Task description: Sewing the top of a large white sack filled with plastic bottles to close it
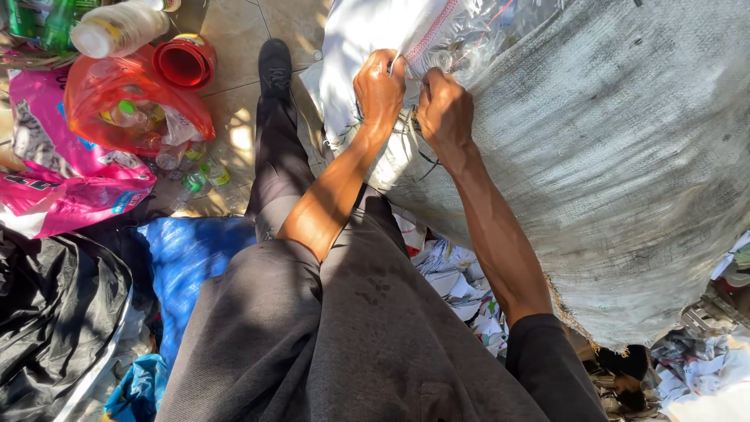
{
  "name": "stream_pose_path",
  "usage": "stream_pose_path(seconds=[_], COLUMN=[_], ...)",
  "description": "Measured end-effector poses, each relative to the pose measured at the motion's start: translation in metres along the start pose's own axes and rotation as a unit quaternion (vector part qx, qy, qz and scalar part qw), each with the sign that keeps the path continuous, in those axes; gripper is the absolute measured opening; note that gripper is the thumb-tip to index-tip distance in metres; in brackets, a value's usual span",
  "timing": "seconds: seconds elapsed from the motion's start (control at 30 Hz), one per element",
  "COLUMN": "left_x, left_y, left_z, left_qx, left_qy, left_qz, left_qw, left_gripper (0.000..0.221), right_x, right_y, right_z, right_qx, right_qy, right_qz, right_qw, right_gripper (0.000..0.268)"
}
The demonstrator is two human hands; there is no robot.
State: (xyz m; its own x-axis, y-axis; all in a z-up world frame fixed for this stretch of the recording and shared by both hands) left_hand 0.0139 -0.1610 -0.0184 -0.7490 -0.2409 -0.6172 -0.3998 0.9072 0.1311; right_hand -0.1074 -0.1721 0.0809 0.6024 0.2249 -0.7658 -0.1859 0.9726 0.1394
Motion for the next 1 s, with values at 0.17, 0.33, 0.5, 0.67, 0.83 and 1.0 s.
stream_pose_path(seconds=[0.17, 0.33, 0.5, 0.67, 0.83, 1.0], left_x=[-0.008, -0.010, 0.001, 0.025, 0.086, -0.005], left_y=[0.001, 0.000, -0.003, -0.012, -0.004, -0.072], left_z=[-0.006, -0.007, -0.002, 0.034, 0.071, 0.025], left_qx=[-0.006, -0.002, 0.003, -0.137, -0.302, -0.080], left_qy=[0.023, 0.030, 0.080, 0.294, 0.372, 0.241], left_qz=[0.026, 0.032, 0.090, 0.196, 0.268, 0.064], left_qw=[0.999, 0.999, 0.993, 0.925, 0.836, 0.965], left_gripper=[0.005, 0.003, 0.014, 0.014, 0.016, 0.024], right_x=[0.000, 0.006, 0.105, 0.041, 0.066, -0.004], right_y=[0.000, -0.006, 0.004, -0.026, -0.021, -0.043], right_z=[-0.001, -0.003, -0.108, -0.014, -0.039, 0.034], right_qx=[0.017, 0.031, 0.228, -0.018, 0.138, -0.130], right_qy=[-0.017, -0.022, -0.733, -0.275, -0.655, 0.047], right_qz=[-0.009, 0.007, -0.004, -0.024, 0.012, -0.146], right_qw=[1.000, 0.999, 0.640, 0.961, 0.742, 0.980], right_gripper=[0.011, 0.007, 0.009, 0.013, 0.021, 0.013])
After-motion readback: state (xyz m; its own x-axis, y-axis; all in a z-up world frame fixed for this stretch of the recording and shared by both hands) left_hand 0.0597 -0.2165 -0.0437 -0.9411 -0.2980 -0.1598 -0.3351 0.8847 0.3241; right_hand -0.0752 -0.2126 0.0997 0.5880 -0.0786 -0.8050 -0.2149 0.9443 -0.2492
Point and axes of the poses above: each hand's wrist, its own y-axis away from the middle knuckle, its own x-axis out of the palm, z = x × y, the point moved 10 cm from there along -y, towards the middle knuckle, and after that the axes turned 12 degrees about -y, right-handed, at the moved point
